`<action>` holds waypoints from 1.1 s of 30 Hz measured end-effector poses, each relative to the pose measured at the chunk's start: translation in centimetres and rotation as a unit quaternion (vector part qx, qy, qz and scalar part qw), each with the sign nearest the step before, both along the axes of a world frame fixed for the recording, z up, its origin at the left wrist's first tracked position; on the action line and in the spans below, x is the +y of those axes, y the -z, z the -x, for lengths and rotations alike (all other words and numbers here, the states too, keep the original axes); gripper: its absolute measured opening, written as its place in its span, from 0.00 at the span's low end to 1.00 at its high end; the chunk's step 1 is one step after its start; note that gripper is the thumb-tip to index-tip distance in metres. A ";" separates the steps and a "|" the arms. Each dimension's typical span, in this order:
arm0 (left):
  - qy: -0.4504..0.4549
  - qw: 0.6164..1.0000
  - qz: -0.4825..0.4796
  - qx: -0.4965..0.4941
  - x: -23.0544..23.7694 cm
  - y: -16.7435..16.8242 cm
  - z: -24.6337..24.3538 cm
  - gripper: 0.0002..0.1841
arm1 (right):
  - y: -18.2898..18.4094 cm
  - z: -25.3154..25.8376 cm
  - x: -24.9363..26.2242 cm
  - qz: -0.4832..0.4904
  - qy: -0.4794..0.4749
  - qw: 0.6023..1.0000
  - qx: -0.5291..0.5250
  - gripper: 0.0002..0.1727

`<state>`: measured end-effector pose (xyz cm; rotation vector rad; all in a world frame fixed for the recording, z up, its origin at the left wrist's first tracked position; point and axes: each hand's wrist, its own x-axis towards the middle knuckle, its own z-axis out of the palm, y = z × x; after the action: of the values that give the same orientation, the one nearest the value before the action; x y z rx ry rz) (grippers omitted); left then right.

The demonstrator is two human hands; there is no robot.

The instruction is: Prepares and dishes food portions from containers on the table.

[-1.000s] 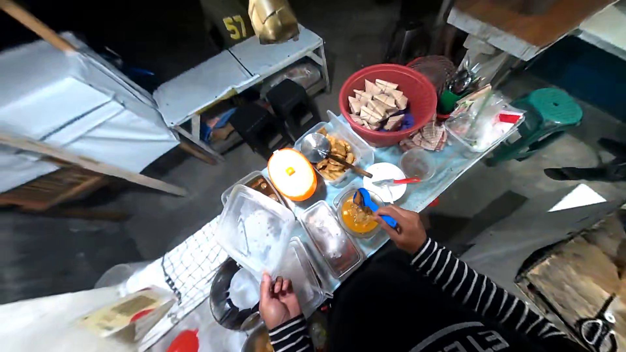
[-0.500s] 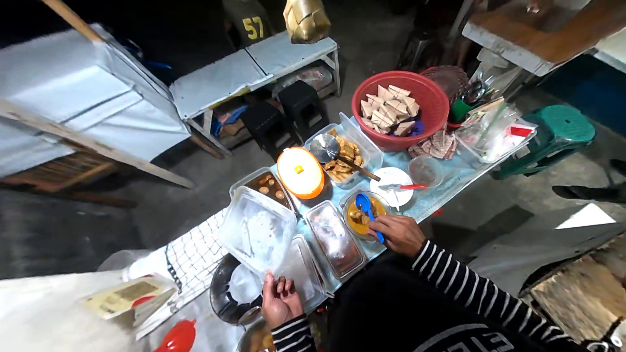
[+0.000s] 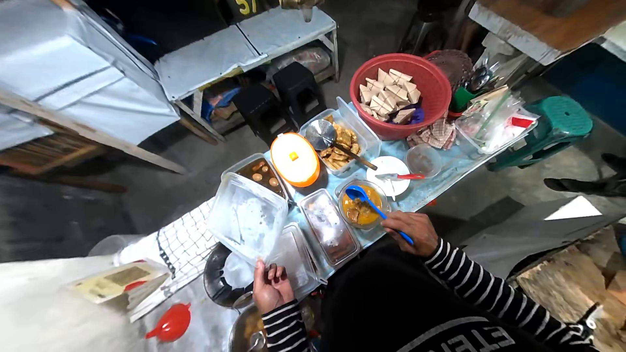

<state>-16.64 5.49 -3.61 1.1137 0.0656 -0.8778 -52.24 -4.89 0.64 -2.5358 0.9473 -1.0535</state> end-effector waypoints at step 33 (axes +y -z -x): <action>-0.121 0.959 -0.189 -0.172 4.2 0.4 -6.6 0.10 | 3.8 -30.8 -11.0 -0.369 -0.114 0.859 0.336 0.30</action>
<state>-10.07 9.64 -3.96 1.5666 0.0818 -0.4516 -21.41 -15.86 -3.14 -2.2221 0.9103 0.2977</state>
